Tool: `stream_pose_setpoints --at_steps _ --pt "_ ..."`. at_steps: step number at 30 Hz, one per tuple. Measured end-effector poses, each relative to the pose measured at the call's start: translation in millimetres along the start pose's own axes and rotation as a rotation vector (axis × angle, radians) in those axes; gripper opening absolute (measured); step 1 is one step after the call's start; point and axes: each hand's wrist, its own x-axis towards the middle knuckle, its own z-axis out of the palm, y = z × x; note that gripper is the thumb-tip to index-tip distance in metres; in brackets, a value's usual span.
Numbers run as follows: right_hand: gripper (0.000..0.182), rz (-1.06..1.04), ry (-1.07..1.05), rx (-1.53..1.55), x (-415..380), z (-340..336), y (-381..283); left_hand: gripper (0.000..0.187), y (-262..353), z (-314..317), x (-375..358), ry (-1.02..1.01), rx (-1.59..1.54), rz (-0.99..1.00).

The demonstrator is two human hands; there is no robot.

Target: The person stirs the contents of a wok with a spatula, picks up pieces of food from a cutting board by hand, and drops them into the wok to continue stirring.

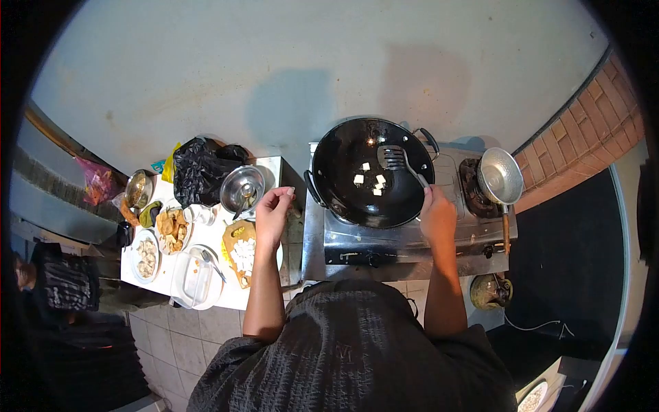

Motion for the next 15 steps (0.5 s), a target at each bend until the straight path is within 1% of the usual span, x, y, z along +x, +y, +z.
stream_pose_setpoints --at_steps 3,5,6,9,11,15 --pt "0.027 0.023 -0.072 -0.025 -7 -2 0 0.019 1 -1 -1 0.001 -0.003 -0.022" --pt "0.028 -0.058 -0.099 0.081 -10 -13 -4 0.019 1 -2 -1 -0.001 -0.013 -0.02" --pt "0.028 -0.058 -0.098 0.081 -10 -17 -7 0.018 1 -2 -1 0.012 -0.005 -0.006" --pt "0.028 -0.069 -0.057 0.147 -10 -20 -13 0.017 -3 -4 2 0.022 0.002 0.002" --pt "0.028 -0.051 0.011 0.117 -3 -12 -12 0.017 -4 -4 0 0.02 0.005 -0.002" --pt "0.028 -0.051 0.04 0.049 4 9 -2 0.017 -2 -3 -1 0.008 -0.005 0.008"
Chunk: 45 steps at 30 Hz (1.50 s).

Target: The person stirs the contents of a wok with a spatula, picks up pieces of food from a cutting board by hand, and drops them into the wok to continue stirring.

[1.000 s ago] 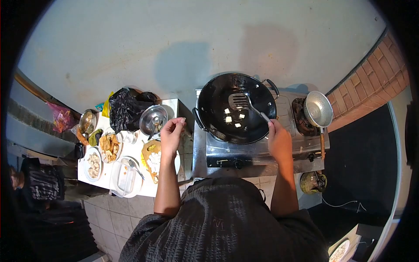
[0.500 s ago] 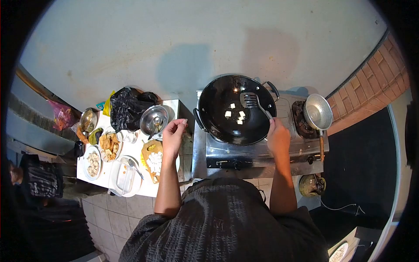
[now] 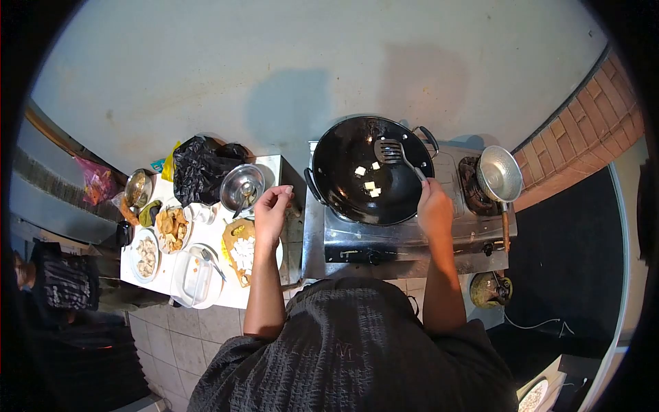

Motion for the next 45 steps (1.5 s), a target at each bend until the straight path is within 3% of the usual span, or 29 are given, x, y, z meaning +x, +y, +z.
stream_pose_setpoints --at_steps 3,5,21,27,35,45 --pt "0.028 0.018 0.013 -0.038 -1 4 0 0.017 -2 -1 0 -0.005 -0.005 0.0" --pt "0.028 0.029 -0.106 0.029 -3 3 -1 0.017 -2 -2 1 -0.008 -0.005 -0.002" --pt "0.028 0.016 -0.021 0.041 -4 6 -2 0.019 1 -10 8 -0.017 0.004 -0.028" --pt "0.028 0.074 -0.144 -0.005 -6 4 -6 0.018 -3 -11 9 -0.021 0.009 -0.06" --pt "0.027 0.088 -0.18 0.304 -26 -20 -16 0.02 -5 -14 7 -0.019 -0.003 -0.026" --pt "0.027 0.065 -0.057 0.034 -22 -29 -13 0.018 3 -16 3 -0.016 -0.01 -0.071"
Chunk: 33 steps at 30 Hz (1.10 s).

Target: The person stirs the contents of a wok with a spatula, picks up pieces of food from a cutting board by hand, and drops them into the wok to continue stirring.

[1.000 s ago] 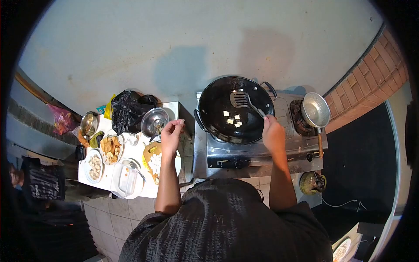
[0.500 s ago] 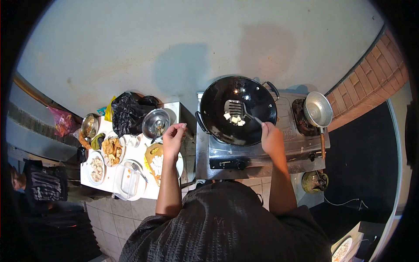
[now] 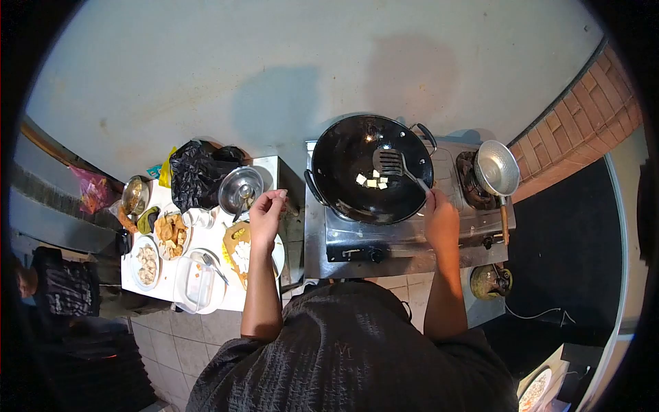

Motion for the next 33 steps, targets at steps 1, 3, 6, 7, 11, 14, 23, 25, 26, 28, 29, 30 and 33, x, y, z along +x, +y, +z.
stream_pose_setpoints --at_steps 1,3,6,7,11,14,23,25,26,28,29,30,33 --pt "0.027 0.008 0.01 -0.033 2 2 3 0.018 0 0 -1 0.0 0.0 -0.001" --pt "0.027 0.015 0.023 -0.067 7 8 7 0.018 0 0 -1 -0.008 -0.001 0.011" --pt "0.026 0.018 0.04 -0.071 12 14 11 0.019 -2 0 -2 -0.012 0.011 0.003" --pt "0.026 0.013 0.037 -0.075 13 15 9 0.019 -2 0 -2 -0.012 0.013 0.002" --pt "0.026 0.027 -0.065 -0.096 9 16 5 0.019 -3 0 -3 -0.008 0.022 -0.011" --pt "0.026 -0.006 -0.103 -0.006 0 4 3 0.019 -8 0 -5 -0.001 0.02 -0.025" --pt "0.024 0.046 -0.151 0.06 -8 -33 -12 0.018 -19 -4 -6 0.002 0.011 -0.066" --pt "0.025 0.03 -0.122 0.019 -5 -26 -7 0.018 -20 -5 -7 0.003 0.001 -0.061" --pt "0.026 0.011 -0.088 -0.022 -3 -23 -6 0.018 -21 -5 -8 0.003 -0.003 -0.058" --pt "0.026 0.008 -0.079 -0.067 2 -19 -6 0.018 -21 -5 -8 0.003 -0.007 -0.054" --pt "0.027 0.004 -0.067 -0.113 5 -17 -7 0.018 -21 -5 -8 0.004 0.003 -0.05" --pt "0.027 0.003 -0.064 -0.113 8 -17 -8 0.018 -21 -5 -8 0.006 0.012 -0.044" --pt "0.028 0.006 -0.054 -0.163 13 -17 -11 0.018 -19 -5 -9 0.005 0.011 -0.058"
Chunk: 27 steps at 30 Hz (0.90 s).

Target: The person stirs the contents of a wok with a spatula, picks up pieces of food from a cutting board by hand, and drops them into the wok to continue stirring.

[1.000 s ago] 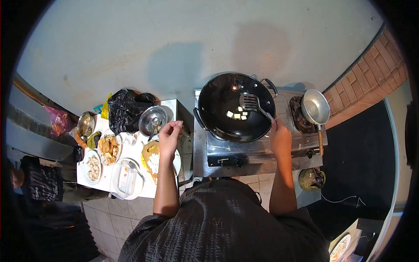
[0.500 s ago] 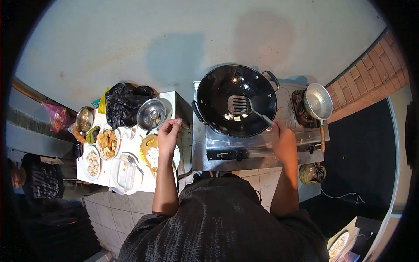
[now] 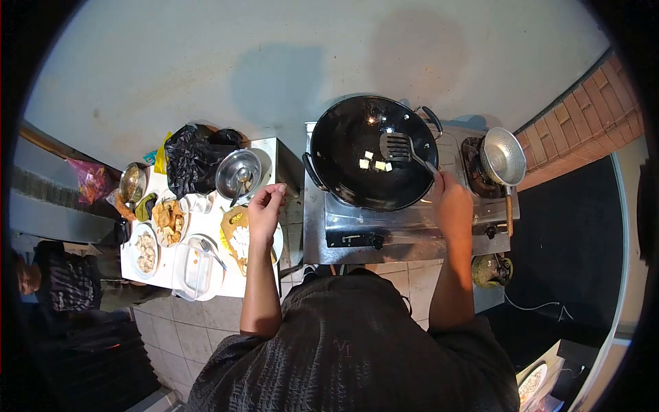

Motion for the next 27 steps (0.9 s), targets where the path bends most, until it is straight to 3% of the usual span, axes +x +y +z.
stream_pose_setpoints --at_steps 9,21,27 --pt "0.029 -0.086 -0.028 -0.043 4 16 -3 0.02 -9 -5 -1 0.004 0.003 0.042" --pt "0.026 -0.058 -0.136 0.129 -15 -21 -6 0.017 0 -5 -6 0.023 0.003 -0.036" --pt "0.025 -0.032 -0.145 0.12 -19 -28 -8 0.017 -2 -4 -2 0.001 0.004 0.026"
